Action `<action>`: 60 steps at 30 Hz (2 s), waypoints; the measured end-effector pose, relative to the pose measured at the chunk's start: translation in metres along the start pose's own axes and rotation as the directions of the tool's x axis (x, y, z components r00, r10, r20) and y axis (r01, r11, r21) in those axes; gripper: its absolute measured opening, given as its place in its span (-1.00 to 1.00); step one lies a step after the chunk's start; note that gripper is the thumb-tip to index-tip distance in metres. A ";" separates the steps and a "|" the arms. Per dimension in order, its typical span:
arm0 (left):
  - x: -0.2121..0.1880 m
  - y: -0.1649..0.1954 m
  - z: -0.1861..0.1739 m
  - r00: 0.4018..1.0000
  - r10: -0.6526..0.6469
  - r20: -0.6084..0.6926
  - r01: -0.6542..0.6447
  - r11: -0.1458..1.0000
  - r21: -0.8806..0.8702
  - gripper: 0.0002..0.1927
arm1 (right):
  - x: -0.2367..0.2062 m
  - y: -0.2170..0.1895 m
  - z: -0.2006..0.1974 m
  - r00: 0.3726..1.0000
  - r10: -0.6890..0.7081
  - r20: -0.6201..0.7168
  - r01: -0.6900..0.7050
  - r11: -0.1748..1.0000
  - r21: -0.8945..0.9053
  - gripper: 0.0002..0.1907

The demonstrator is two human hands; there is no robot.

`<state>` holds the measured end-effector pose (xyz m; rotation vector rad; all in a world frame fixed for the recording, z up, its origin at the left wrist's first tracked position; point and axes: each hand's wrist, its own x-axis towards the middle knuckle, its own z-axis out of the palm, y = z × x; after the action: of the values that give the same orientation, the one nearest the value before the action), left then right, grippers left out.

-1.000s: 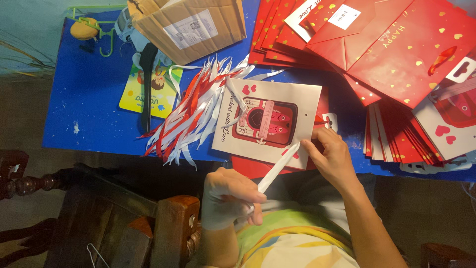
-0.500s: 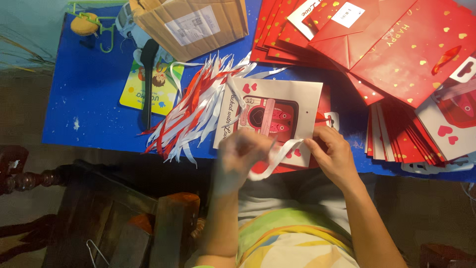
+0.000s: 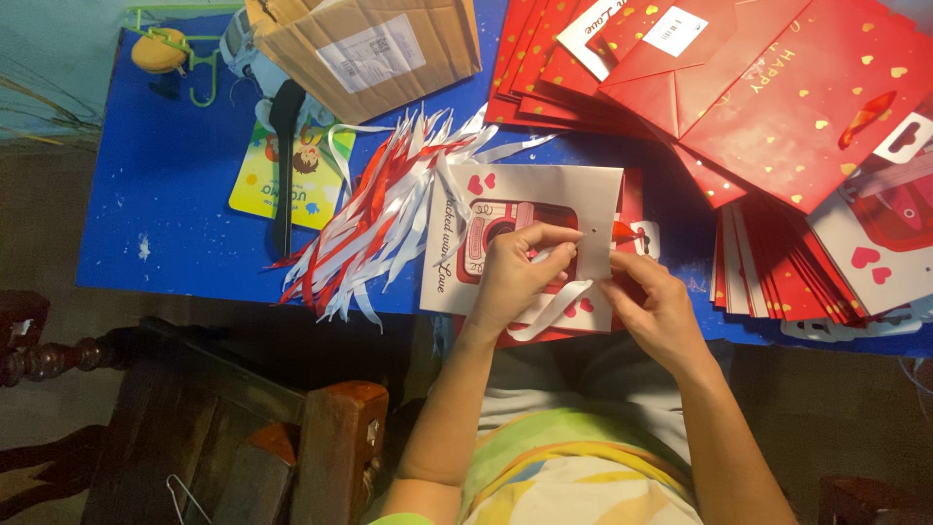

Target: The person assembles red Valentine's Day gift bags by threading red and white ribbons through the handle slots and tying them. The person handles multiple bags and ribbons on a blue table, stacking completed bags to the side.

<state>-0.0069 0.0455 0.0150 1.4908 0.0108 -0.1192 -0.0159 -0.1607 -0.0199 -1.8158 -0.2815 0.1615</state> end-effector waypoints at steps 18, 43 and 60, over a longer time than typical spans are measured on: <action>0.008 0.035 0.008 0.977 0.212 0.010 -0.181 0.806 0.564 -0.82 | -0.004 0.000 0.000 0.994 -0.105 -0.013 0.101 0.979 -0.175 -0.58; 0.026 0.011 0.013 0.984 0.176 0.036 -0.172 0.865 0.472 -0.83 | 0.010 -0.013 -0.015 0.981 -0.109 0.160 0.101 0.993 0.057 -0.38; 0.040 -0.023 0.005 0.990 -0.143 -0.005 0.140 0.955 0.261 -0.69 | 0.040 -0.017 0.005 0.976 -0.162 -0.143 0.081 0.888 -0.452 -0.86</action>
<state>0.0301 0.0363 -0.0106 1.7521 0.0945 -0.2545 0.0191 -0.1404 -0.0030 -2.2429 -0.3240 -0.1690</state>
